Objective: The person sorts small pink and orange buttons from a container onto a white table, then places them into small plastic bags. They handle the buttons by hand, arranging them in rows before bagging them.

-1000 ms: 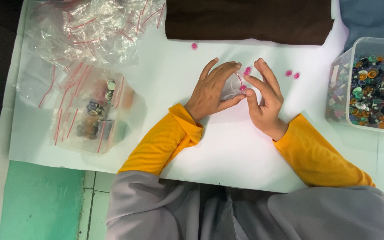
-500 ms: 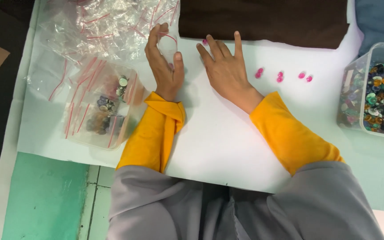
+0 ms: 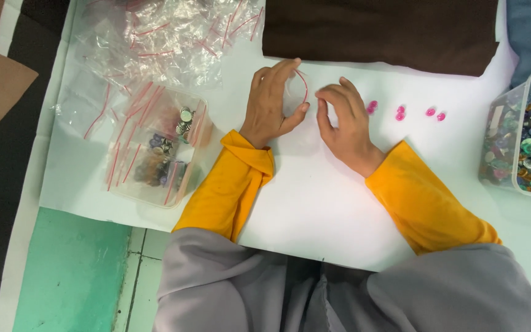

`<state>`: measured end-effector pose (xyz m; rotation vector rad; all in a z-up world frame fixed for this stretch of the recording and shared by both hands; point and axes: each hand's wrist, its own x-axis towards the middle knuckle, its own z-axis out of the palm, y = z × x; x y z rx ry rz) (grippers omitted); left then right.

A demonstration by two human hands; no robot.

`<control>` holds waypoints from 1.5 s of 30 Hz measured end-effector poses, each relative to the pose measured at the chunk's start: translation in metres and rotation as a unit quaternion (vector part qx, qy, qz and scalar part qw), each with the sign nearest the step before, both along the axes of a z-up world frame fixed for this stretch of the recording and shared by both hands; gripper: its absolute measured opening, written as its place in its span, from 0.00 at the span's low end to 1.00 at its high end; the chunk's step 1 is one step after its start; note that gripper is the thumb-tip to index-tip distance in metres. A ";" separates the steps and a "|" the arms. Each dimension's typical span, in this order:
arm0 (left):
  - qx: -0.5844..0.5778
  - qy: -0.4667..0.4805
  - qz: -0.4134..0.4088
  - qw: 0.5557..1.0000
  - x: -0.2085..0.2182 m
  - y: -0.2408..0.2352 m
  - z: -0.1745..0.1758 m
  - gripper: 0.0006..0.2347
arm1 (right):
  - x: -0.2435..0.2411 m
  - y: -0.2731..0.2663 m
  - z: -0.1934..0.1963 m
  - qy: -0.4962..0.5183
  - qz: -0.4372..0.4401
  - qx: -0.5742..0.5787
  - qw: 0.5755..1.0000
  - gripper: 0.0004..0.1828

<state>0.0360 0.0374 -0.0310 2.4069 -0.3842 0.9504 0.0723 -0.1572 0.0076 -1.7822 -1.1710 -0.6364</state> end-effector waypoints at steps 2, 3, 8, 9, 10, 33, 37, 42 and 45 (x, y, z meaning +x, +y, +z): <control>0.013 0.009 -0.010 1.000 0.001 -0.005 0.004 0.26 | -0.003 -0.016 -0.013 -0.027 0.009 0.042 0.999 0.07; 0.024 0.021 -0.020 0.999 0.000 -0.008 0.005 0.25 | -0.006 -0.025 -0.020 -0.052 0.019 0.082 0.995 0.07; 0.050 0.000 -0.084 0.995 0.002 -0.034 0.000 0.27 | 0.005 -0.036 -0.040 -0.084 -0.034 0.095 0.991 0.05; 0.045 -0.038 -0.097 0.994 0.005 -0.040 -0.008 0.28 | 0.011 -0.036 -0.045 -0.114 -0.061 0.095 0.987 0.07; 0.045 -0.039 -0.098 0.993 0.004 -0.044 -0.009 0.28 | 0.011 -0.036 -0.044 -0.115 -0.062 0.095 0.987 0.07; -0.098 -0.002 -0.025 0.995 0.003 -0.026 -0.007 0.26 | -0.013 -0.082 -0.039 0.006 -0.046 -0.137 0.989 0.13; 0.031 -0.051 -0.077 0.995 0.010 -0.051 -0.013 0.31 | -0.006 -0.100 -0.037 -0.029 -0.044 0.015 0.999 0.09; 0.070 -0.056 -0.128 0.988 0.010 -0.080 -0.007 0.30 | -0.001 -0.119 -0.058 -0.017 -0.063 0.091 0.994 0.14; 0.076 -0.058 -0.137 0.986 0.016 -0.088 -0.011 0.30 | -0.005 -0.105 -0.039 -0.011 -0.058 0.076 0.995 0.06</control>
